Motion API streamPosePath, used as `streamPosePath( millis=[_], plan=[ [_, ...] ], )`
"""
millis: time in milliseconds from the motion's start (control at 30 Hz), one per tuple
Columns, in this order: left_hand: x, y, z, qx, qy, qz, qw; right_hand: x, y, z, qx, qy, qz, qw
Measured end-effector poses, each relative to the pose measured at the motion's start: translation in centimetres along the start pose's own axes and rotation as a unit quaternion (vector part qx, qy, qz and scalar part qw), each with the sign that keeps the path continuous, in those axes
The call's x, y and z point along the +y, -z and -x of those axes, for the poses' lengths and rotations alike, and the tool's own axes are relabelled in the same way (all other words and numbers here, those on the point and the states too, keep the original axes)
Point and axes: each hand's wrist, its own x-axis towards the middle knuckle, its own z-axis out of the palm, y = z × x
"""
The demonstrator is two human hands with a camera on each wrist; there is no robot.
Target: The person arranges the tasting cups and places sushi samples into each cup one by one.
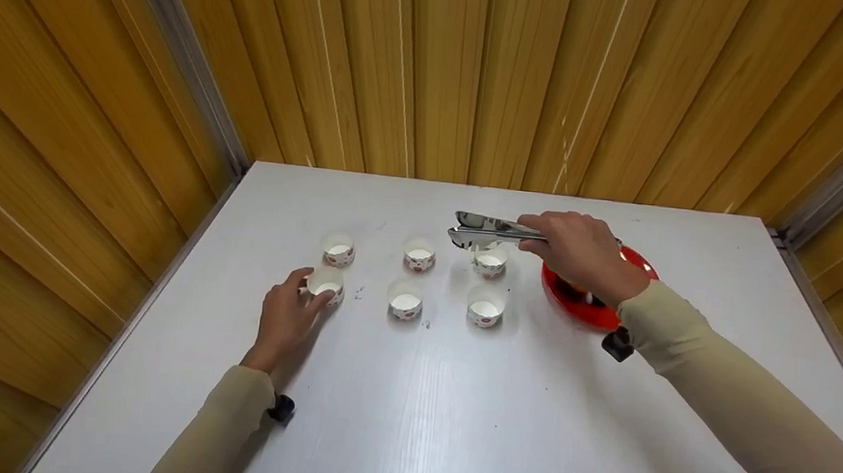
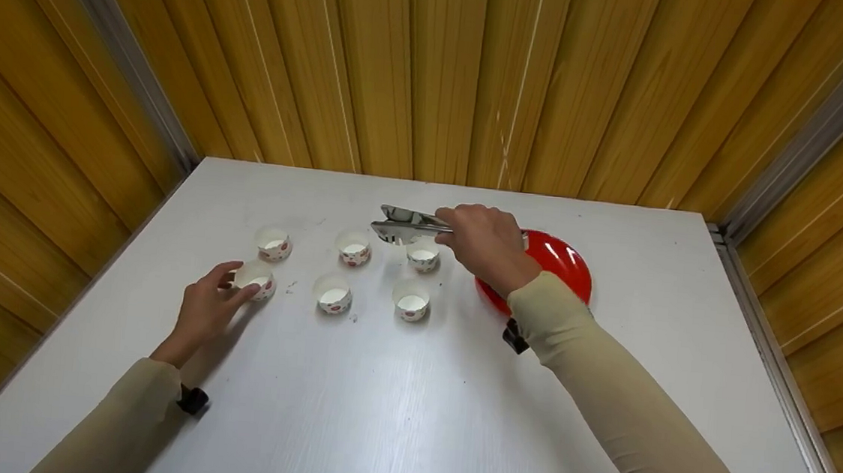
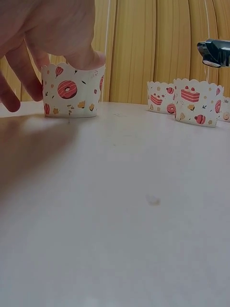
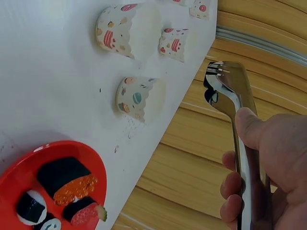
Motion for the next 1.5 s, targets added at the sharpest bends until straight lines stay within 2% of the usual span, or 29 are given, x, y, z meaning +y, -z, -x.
streamPosePath(
  millis=[233, 433, 700, 900, 1100, 1300, 1500],
  plan=[
    [0.4, 0.0, 0.2, -0.003, 0.009, -0.001, 1.0, -2.2, -0.8, -1.2, -0.009, 0.027, -0.019, 0.9994],
    [0.5, 0.0, 0.4, 0.001, 0.004, -0.011, 0.9999, -4.5, -1.7, -2.6, -0.025, 0.055, -0.029, 0.9978],
    [0.7, 0.0, 0.3, -0.003, -0.006, 0.005, 1.0, -7.2, -2.7, -4.0, 0.001, 0.106, -0.017, 0.9942],
    [0.9, 0.0, 0.3, -0.019, 0.011, 0.008, 0.9997, -8.9, -3.4, -4.9, -0.006, 0.121, -0.019, 0.9925],
    [1.1, -0.1, 0.4, -0.016, 0.018, 0.016, 0.9996, -10.7, -4.2, -6.0, -0.003, 0.143, -0.036, 0.9891],
    [1.3, -0.3, 0.4, -0.006, 0.01, 0.023, 0.9997, -12.1, -5.0, -6.8, -0.007, 0.157, -0.035, 0.9869],
    [1.5, -0.7, 0.4, -0.012, 0.011, 0.025, 0.9995, -12.6, -5.9, -7.2, 0.001, 0.171, -0.028, 0.9849]
  ],
)
